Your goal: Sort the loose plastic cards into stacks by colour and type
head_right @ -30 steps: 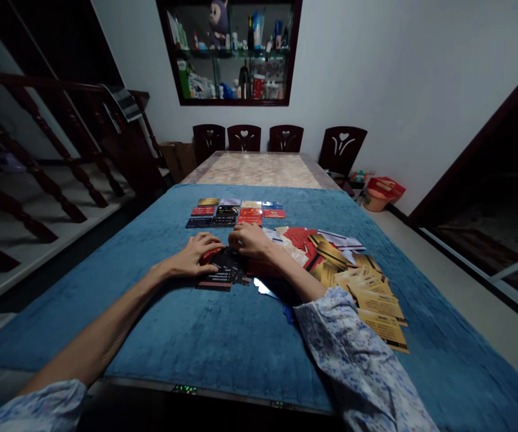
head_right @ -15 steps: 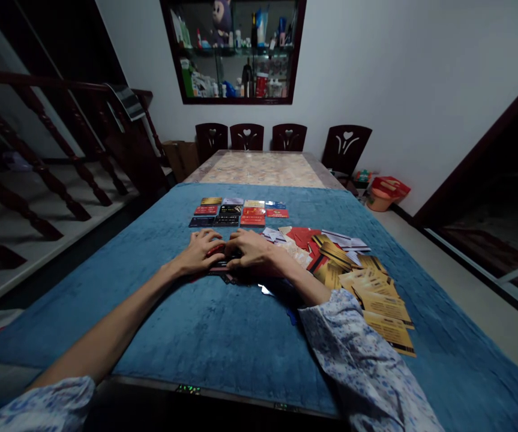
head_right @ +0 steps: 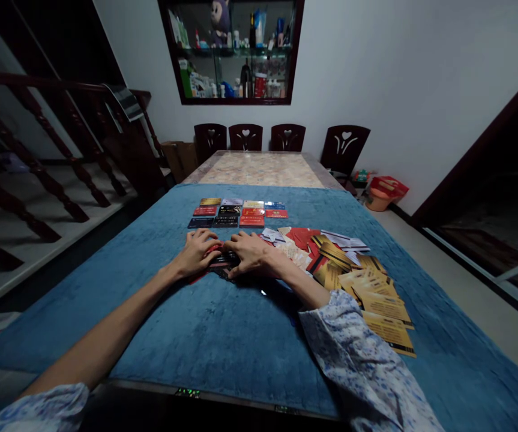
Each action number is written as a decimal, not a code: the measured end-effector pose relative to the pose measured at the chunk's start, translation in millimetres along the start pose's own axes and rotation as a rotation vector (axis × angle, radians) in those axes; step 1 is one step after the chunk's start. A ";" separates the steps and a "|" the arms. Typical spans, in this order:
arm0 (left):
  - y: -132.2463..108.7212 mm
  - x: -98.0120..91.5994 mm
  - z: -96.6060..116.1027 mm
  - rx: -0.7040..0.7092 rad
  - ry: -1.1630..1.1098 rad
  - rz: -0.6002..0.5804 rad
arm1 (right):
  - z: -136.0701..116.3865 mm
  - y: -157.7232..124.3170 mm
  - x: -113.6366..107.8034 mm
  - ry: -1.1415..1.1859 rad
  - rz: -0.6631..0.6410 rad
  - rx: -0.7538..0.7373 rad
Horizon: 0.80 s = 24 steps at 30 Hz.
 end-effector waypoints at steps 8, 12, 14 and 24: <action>-7.6 -14.9 11.3 0.139 -0.130 -0.114 | 15.2 -0.9 -2.4 -0.004 0.008 0.004; -8.0 -16.8 15.7 0.171 -0.141 -0.131 | 21.7 -1.8 -3.2 0.007 0.021 0.002; -7.9 -16.2 15.8 0.167 -0.137 -0.131 | 23.0 -2.6 -4.3 0.018 0.024 -0.002; -6.4 -7.1 16.0 0.082 -0.139 -0.105 | 29.1 -3.6 -2.7 0.039 0.048 -0.006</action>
Point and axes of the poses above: each hand's wrist, its own y-axis towards the middle knuckle, its own x-axis out of the palm, z = x × y, the point moved 7 cm from there along y, towards the middle knuckle, and after that the axes turned 2 degrees about y, right-handed, at the moved point
